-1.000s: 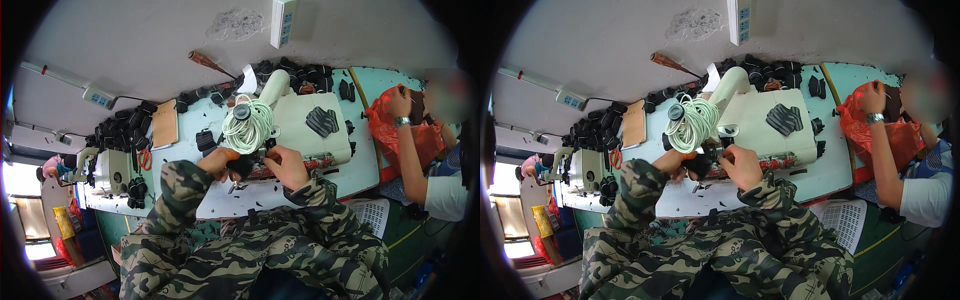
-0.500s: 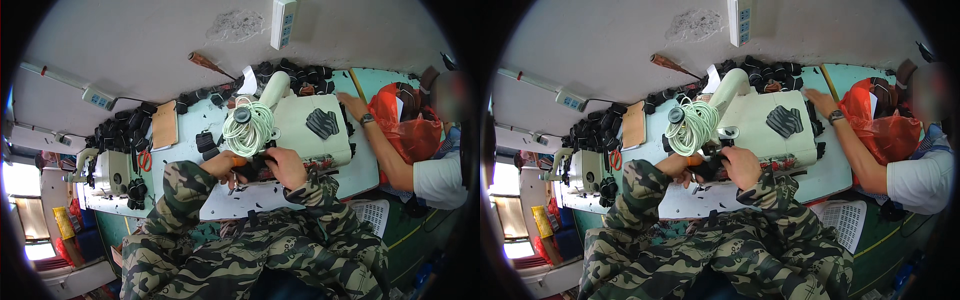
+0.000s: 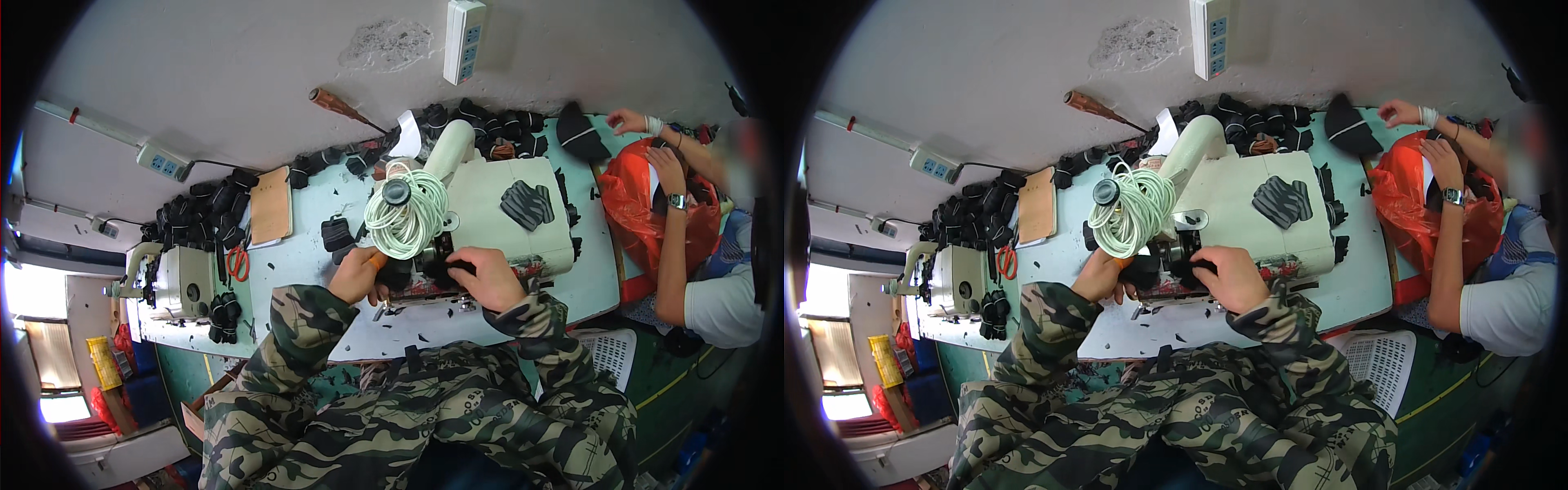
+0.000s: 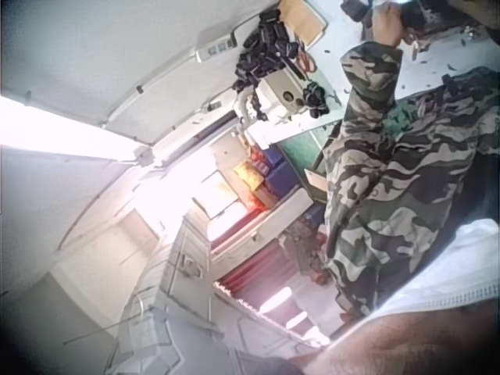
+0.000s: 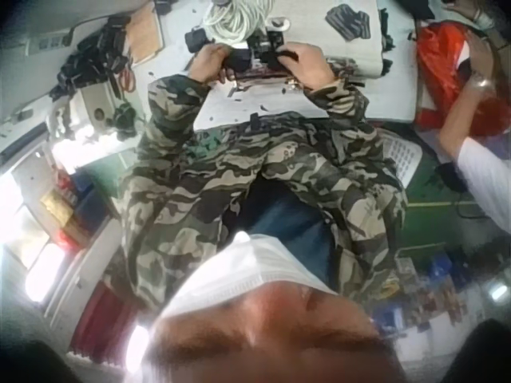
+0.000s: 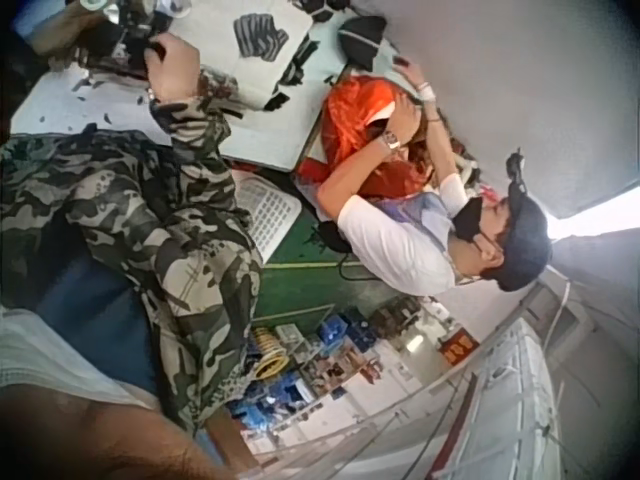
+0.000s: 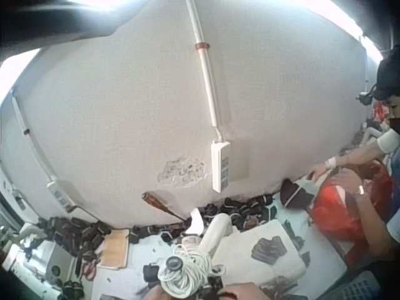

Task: The person sorts stacks of fabric pieces and feeds them individually into a tabletop skiving machine to fold and trim their edges by hand.

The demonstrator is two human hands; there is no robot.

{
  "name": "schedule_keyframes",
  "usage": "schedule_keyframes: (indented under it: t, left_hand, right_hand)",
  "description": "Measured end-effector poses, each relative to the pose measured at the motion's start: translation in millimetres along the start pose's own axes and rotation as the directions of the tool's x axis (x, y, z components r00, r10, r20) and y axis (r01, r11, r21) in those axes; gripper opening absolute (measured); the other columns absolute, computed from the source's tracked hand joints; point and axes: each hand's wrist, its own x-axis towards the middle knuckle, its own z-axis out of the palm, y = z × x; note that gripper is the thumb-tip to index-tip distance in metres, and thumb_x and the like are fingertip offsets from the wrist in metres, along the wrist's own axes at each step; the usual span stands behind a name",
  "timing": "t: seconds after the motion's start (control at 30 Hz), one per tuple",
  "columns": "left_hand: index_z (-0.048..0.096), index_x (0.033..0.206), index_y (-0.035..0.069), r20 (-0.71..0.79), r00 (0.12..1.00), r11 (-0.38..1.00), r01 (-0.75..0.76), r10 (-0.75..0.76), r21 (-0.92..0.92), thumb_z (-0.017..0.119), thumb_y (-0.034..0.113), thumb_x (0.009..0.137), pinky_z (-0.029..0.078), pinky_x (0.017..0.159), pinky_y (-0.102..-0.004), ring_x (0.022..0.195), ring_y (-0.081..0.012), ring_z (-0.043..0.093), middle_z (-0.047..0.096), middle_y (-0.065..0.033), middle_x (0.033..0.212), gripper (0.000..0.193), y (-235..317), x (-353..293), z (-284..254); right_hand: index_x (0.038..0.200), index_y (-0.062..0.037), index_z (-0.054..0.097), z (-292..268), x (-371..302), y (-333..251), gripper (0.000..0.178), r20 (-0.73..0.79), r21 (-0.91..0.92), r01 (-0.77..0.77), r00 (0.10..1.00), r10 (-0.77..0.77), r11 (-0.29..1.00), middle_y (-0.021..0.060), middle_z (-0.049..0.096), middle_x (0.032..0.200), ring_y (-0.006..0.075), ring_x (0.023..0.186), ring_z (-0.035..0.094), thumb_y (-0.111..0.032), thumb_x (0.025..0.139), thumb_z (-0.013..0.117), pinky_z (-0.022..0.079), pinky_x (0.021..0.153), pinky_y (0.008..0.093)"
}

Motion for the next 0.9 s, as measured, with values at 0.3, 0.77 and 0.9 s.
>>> schedule_keyframes:
  t: [0.3, 0.77, 0.9]
  left_hand:
    - [0.055, 0.107, 0.005, 0.249, 0.964, 0.996, 0.085, -0.089, 0.026, 0.047, 0.026, 0.096, 0.037, 0.035, -0.0219, 0.045, -0.0141, 0.06, 0.066, -0.0117, 0.071, 0.025, 7.5, 16.7, 7.8]
    - [0.054, 0.112, 0.0, 0.745, 0.625, 0.967, 0.071, -0.235, 0.245, 0.042, 0.03, 0.1, 0.047, 0.044, -0.0228, 0.053, -0.0137, 0.063, 0.063, -0.008, 0.072, 0.034, -34.8, -49.7, 39.5]
    - [0.058, 0.101, -0.002, 0.461, 0.887, 0.999, -0.006, -0.014, 0.041, 0.043, 0.028, 0.099, 0.044, 0.038, -0.0208, 0.053, -0.0175, 0.066, 0.066, -0.0111, 0.077, 0.034, -21.2, -27.2, 21.8]
  right_hand:
    - [0.093, -0.0026, 0.065, 19.7, 9.7, -2.2, 0.019, 0.044, -0.029, 0.082, 0.996, -0.08, 0.996, 0.0153, 0.064, 0.09, 0.0347, 0.084, 0.061, -0.011, 0.076, 0.068, 0.048, 0.077, 0.039]
    - [0.102, -0.0052, 0.062, -38.9, -23.0, 20.3, 0.038, -0.378, -0.615, 0.0, 0.878, -0.294, 0.789, 0.0094, 0.061, 0.108, 0.0306, 0.104, 0.055, -0.017, 0.069, 0.075, 0.041, 0.085, 0.041]
    - [0.099, -0.0055, 0.064, -3.9, -32.2, 0.3, 0.031, -0.397, -0.377, 0.073, 0.888, -0.232, 0.923, 0.0093, 0.065, 0.093, 0.0288, 0.086, 0.061, -0.017, 0.072, 0.073, 0.046, 0.074, 0.0388]
